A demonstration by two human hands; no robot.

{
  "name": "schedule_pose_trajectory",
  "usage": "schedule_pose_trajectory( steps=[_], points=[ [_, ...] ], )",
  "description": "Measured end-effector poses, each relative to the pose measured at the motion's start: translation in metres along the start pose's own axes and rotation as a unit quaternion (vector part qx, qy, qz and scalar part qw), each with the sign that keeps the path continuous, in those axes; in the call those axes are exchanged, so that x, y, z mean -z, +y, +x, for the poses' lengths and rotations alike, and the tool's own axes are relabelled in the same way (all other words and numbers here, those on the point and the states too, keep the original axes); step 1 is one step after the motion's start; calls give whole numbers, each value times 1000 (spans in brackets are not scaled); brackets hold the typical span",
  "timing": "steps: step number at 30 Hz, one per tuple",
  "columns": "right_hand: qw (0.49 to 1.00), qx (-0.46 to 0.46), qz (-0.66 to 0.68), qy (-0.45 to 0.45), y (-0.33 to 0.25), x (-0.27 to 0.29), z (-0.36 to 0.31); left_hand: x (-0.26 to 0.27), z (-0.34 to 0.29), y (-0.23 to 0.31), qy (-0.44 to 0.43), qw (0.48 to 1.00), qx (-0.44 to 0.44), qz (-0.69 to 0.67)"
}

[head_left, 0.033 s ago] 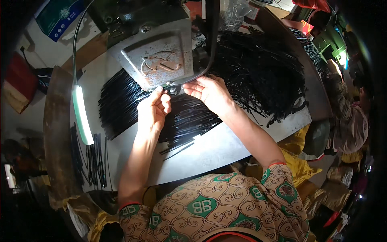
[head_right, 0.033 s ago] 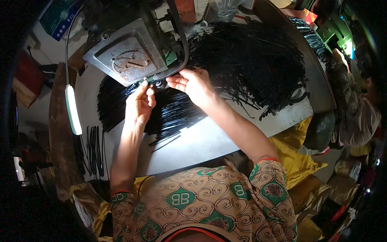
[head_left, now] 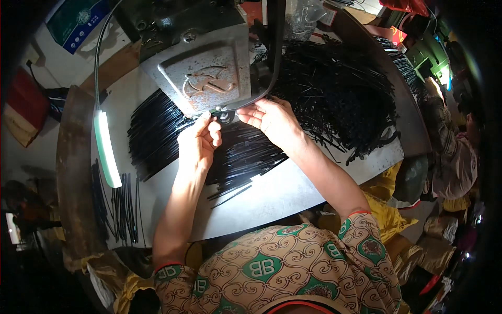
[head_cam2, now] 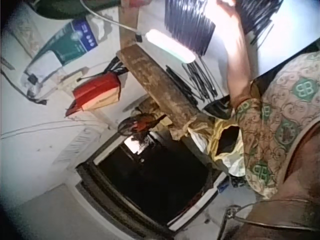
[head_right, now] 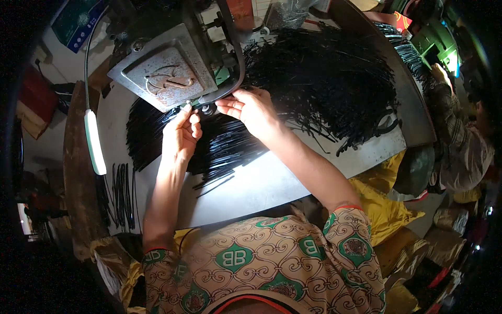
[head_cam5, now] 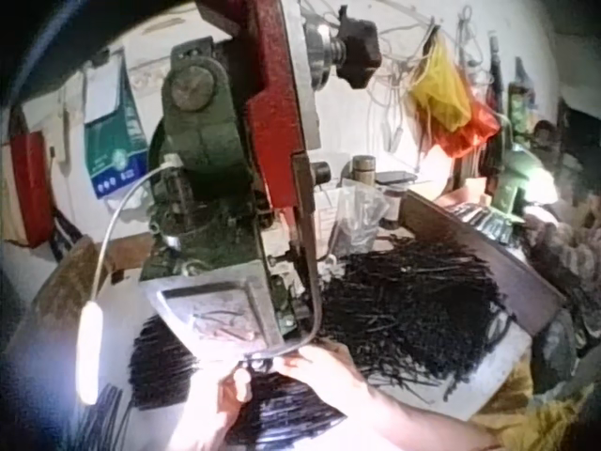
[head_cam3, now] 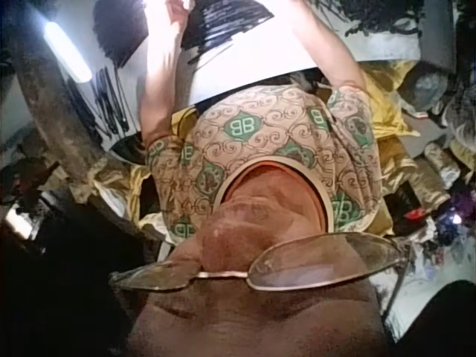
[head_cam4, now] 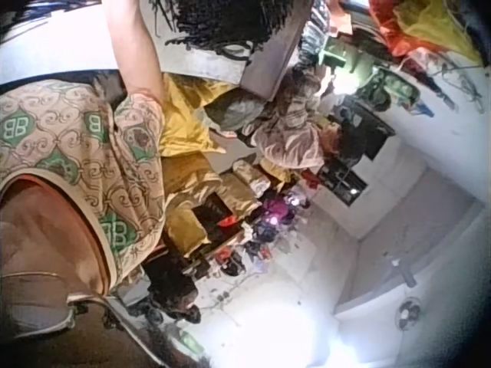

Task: Gathering black wire pieces and placing them into a machine to bundle or fasten them together.

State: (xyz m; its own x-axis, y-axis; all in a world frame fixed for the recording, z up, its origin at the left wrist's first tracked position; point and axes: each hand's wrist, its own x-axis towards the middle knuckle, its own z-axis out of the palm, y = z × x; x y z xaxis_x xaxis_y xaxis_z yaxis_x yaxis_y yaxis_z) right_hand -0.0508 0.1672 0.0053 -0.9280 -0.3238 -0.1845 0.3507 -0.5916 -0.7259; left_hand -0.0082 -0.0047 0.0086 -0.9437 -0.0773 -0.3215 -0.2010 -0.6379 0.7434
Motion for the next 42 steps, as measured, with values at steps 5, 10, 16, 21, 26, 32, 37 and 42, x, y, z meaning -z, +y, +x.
schedule_pose_trajectory(
  steps=[5,10,16,21,26,32,37,42],
  points=[
    [1000,-2,-6,12,2,-4,-1,5,2,-2,27,1000,-4,3],
    [999,-1,51,17,4,2,-3,0,0,-5,43,999,4,-6],
    [1000,-7,6,12,-10,20,-15,6,0,-5,25,999,21,-12],
    [921,40,-384,53,-81,47,-44,4,-7,5,-14,998,10,53],
    [599,165,-776,111,-145,105,-64,-8,-20,10,-14,993,28,113],
    [496,136,-846,138,-140,115,-67,-8,-21,7,-57,996,14,71],
    [416,280,-860,93,-132,102,-63,0,-22,3,-52,996,14,77],
    [336,443,-831,0,-110,35,-57,-2,-26,2,-25,982,-9,188]
  ],
)
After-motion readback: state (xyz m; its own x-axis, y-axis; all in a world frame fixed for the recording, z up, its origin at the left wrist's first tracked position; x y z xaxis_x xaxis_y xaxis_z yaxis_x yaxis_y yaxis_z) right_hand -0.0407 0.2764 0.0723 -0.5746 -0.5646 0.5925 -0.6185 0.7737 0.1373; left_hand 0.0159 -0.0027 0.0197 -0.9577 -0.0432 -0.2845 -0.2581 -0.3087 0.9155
